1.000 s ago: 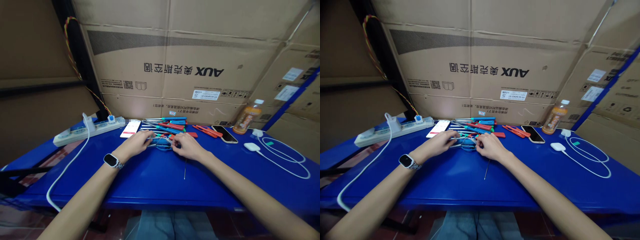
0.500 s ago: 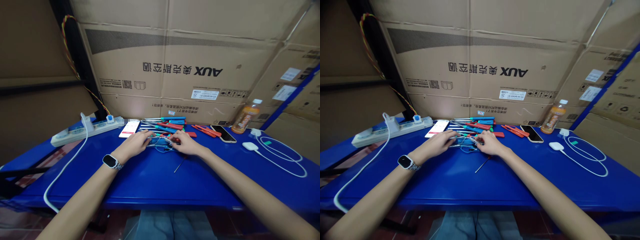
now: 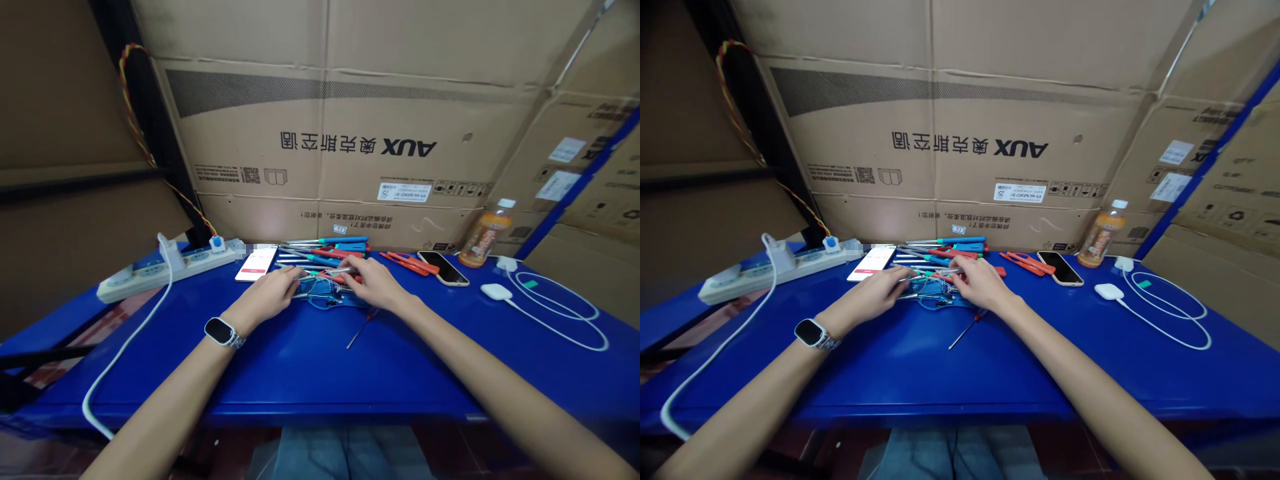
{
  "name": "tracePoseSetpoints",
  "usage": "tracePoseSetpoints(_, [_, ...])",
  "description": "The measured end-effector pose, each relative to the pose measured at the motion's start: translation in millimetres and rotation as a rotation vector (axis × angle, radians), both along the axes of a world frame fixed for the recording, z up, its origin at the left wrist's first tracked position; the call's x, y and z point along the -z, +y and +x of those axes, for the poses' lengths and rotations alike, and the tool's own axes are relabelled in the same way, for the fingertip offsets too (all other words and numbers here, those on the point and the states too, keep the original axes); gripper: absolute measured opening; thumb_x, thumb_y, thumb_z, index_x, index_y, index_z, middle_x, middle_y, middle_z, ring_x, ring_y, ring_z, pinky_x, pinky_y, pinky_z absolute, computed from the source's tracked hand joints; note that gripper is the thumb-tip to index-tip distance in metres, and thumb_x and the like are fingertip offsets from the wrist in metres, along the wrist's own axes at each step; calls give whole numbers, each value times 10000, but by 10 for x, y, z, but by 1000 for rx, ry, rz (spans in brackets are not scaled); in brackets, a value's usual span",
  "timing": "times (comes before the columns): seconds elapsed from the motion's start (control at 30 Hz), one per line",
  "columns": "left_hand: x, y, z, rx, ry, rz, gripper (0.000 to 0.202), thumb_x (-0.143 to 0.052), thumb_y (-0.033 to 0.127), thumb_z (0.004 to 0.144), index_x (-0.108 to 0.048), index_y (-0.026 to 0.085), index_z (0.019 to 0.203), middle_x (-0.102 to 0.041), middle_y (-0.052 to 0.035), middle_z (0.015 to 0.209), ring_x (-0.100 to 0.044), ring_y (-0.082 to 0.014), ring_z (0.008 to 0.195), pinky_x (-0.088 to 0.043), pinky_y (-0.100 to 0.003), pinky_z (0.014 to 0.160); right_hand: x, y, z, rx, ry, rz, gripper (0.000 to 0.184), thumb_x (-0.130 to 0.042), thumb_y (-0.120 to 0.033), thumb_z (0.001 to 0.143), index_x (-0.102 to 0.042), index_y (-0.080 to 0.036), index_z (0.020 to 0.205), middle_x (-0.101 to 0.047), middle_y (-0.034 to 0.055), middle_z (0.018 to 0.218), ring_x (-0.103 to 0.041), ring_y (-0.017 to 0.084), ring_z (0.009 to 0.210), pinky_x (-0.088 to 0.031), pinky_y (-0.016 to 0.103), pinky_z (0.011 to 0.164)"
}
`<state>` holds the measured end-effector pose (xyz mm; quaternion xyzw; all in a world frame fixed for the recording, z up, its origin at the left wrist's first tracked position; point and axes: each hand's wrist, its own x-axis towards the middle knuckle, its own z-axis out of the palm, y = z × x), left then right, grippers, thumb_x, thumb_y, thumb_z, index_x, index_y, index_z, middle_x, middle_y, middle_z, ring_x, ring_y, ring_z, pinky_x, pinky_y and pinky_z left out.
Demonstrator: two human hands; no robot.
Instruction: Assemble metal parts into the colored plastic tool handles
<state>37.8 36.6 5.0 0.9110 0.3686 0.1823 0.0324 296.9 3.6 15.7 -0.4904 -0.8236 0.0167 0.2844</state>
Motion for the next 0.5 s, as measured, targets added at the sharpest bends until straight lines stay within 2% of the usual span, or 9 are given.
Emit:
tracePoseSetpoints(0.1, [11, 10, 11, -13, -6, -9, 251, -343, 218, 985, -571, 171, 1076, -654, -106, 980, -632, -239, 831, -478, -348, 728, 12, -95, 11, -98, 42, -1, 153, -540, -207, 904, -628, -208, 1029, -712, 51, 985, -640, 193, 840, -446, 328, 772])
tracePoseSetpoints(0.27, [16, 15, 26, -11, -33, 22, 305, -320, 221, 990, -525, 158, 1207, -642, -141, 1156, -644, -269, 981, -499, -393, 825, 88, -223, 54, -213, -70, -42, 124, -579, -177, 873, -638, -193, 981, -703, 65, 1004, -625, 215, 949, -451, 365, 845])
tracePoseSetpoints(0.37, [15, 10, 32, -4, -70, 52, 331, -303, 237, 1001, -506, 161, 1251, -625, -144, 1214, -639, -275, 1040, -501, -412, 877, 145, -232, 73, -188, -107, -84, 99, -611, -243, 880, -652, -196, 957, -695, 69, 1015, -607, 232, 992, -433, 397, 883])
tracePoseSetpoints(0.5, [-4, 7, 37, 17, -111, 78, 342, -304, 249, 1007, -502, 161, 1271, -619, -138, 1229, -623, -279, 1089, -499, -422, 913, 192, -183, 87, -112, -52, -120, 122, -595, -297, 902, -661, -198, 927, -679, 66, 974, -598, 219, 935, -433, 381, 842])
